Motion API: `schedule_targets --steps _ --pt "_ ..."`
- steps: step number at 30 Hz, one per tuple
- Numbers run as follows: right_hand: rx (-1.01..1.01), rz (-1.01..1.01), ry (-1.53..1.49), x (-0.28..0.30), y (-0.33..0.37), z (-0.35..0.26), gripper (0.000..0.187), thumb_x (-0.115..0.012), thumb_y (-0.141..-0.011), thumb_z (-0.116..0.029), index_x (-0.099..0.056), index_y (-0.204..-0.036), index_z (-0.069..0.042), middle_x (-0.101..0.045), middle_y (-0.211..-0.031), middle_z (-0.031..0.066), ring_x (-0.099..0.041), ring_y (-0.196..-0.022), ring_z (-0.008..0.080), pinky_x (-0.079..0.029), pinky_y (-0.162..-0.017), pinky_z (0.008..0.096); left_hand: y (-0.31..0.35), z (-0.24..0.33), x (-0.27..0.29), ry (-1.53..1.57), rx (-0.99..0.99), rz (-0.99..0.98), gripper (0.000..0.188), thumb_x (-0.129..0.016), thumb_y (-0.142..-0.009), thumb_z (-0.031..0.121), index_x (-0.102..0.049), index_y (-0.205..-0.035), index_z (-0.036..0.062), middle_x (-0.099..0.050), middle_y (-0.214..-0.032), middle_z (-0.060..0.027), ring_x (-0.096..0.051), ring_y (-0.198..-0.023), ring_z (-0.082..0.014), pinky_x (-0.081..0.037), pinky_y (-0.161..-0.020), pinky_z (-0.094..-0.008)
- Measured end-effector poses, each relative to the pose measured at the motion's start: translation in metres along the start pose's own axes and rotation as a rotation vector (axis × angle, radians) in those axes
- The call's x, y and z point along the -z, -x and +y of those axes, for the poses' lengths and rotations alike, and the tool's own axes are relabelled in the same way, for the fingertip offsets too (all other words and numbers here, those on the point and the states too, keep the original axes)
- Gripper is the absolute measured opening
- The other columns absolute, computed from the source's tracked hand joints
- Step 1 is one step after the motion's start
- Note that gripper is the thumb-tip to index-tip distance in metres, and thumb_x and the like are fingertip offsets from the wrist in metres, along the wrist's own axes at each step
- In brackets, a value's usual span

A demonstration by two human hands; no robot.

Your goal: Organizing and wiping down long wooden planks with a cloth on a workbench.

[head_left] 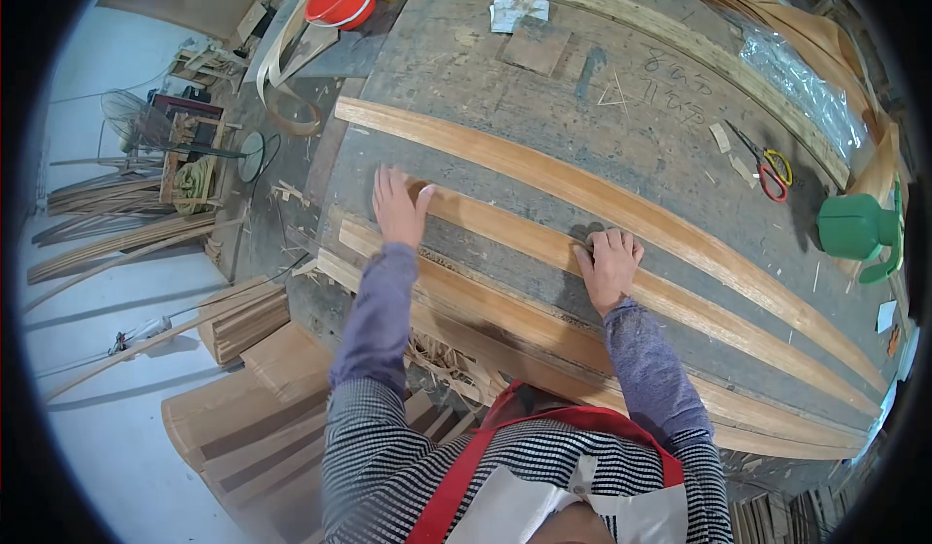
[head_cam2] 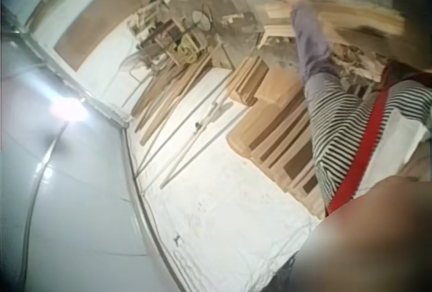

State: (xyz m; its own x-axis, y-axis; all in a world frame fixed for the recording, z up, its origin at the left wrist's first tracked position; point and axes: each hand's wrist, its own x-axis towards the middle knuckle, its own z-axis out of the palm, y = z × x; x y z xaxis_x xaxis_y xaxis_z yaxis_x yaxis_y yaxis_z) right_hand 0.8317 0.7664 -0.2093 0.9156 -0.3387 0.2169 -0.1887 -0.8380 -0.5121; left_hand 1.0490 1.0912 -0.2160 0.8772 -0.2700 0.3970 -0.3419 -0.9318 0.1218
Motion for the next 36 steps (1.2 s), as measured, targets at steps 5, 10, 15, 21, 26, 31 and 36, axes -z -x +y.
schedule_targets --steps 5,10,15,21,26,31,36 --pt "0.013 -0.011 0.007 -0.001 0.004 -0.003 0.025 -0.078 -0.083 -0.026 -0.065 -0.097 -0.011 -0.061 -0.099 0.0088 -0.056 -0.103 0.0327 -0.038 -0.093 0.0493 0.024 0.012 0.001 -0.082 0.085 -0.192 0.081 -0.067 -0.094 0.052 -0.047 -0.141 -0.0104 -0.042 -0.153 -0.0309 -0.040 -0.143 -0.0450 -0.032 -0.119 -0.0516" --pt "-0.026 -0.049 0.033 0.005 0.006 0.004 0.025 -0.078 -0.084 -0.028 -0.065 -0.097 -0.011 -0.062 -0.101 0.0091 -0.056 -0.103 0.0334 -0.039 -0.093 0.0499 0.004 0.019 0.006 -0.166 0.044 -0.365 0.083 -0.066 -0.093 0.056 -0.047 -0.142 -0.0081 -0.046 -0.152 -0.0284 -0.042 -0.142 -0.0425 -0.032 -0.119 -0.0513" --pt "-0.001 -0.120 0.107 0.010 0.024 0.000 0.040 -0.076 -0.085 -0.033 -0.064 -0.117 -0.011 -0.064 -0.120 0.0093 -0.057 -0.114 0.0319 -0.039 -0.101 0.0520 0.004 0.008 0.006 -0.238 0.051 -0.426 0.078 -0.067 -0.092 0.054 -0.050 -0.142 -0.0035 -0.049 -0.150 -0.0233 -0.045 -0.141 -0.0388 -0.036 -0.115 -0.0511" --pt "0.069 -0.331 -0.028 0.099 0.108 0.063 0.070 -0.070 -0.090 -0.035 -0.045 -0.152 -0.014 -0.040 -0.161 0.0133 -0.037 -0.150 0.0308 -0.024 -0.122 0.0556 0.014 -0.014 -0.012 -0.269 0.021 -0.344 0.075 -0.061 -0.096 0.054 -0.046 -0.148 0.0024 -0.047 -0.152 -0.0219 -0.044 -0.141 -0.0395 -0.034 -0.117 -0.0502" --pt "-0.171 -0.387 0.278 0.224 0.197 0.189 0.070 -0.069 -0.092 -0.038 -0.043 -0.154 -0.017 -0.033 -0.165 0.0139 -0.031 -0.153 0.0288 -0.022 -0.124 0.0526 0.005 0.028 -0.020 -0.283 0.133 -0.660 0.077 -0.052 -0.100 0.060 -0.043 -0.152 0.0040 -0.036 -0.161 -0.0191 -0.036 -0.147 -0.0390 -0.028 -0.120 -0.0575" --pt "-0.504 -0.138 0.405 0.305 0.277 0.311 0.060 -0.064 -0.096 -0.039 -0.048 -0.152 -0.024 -0.033 -0.165 0.0153 -0.033 -0.152 0.0289 -0.024 -0.122 0.0555 0.039 0.116 0.003 -0.376 -0.107 -0.425 0.071 -0.060 -0.097 0.052 -0.050 -0.148 0.0045 -0.039 -0.160 -0.0209 -0.034 -0.147 -0.0439 -0.032 -0.119 -0.0541" --pt "-0.592 -0.003 0.451 0.345 0.336 0.370 0.055 -0.060 -0.097 -0.048 -0.054 -0.146 -0.026 -0.043 -0.158 0.0154 -0.038 -0.147 0.0352 -0.028 -0.117 0.0624 0.190 0.476 0.061 0.399 -0.816 -0.540 0.060 -0.072 -0.086 0.025 -0.057 -0.143 0.0110 -0.050 -0.149 -0.0241 -0.041 -0.142 -0.0453 -0.033 -0.119 -0.0546"
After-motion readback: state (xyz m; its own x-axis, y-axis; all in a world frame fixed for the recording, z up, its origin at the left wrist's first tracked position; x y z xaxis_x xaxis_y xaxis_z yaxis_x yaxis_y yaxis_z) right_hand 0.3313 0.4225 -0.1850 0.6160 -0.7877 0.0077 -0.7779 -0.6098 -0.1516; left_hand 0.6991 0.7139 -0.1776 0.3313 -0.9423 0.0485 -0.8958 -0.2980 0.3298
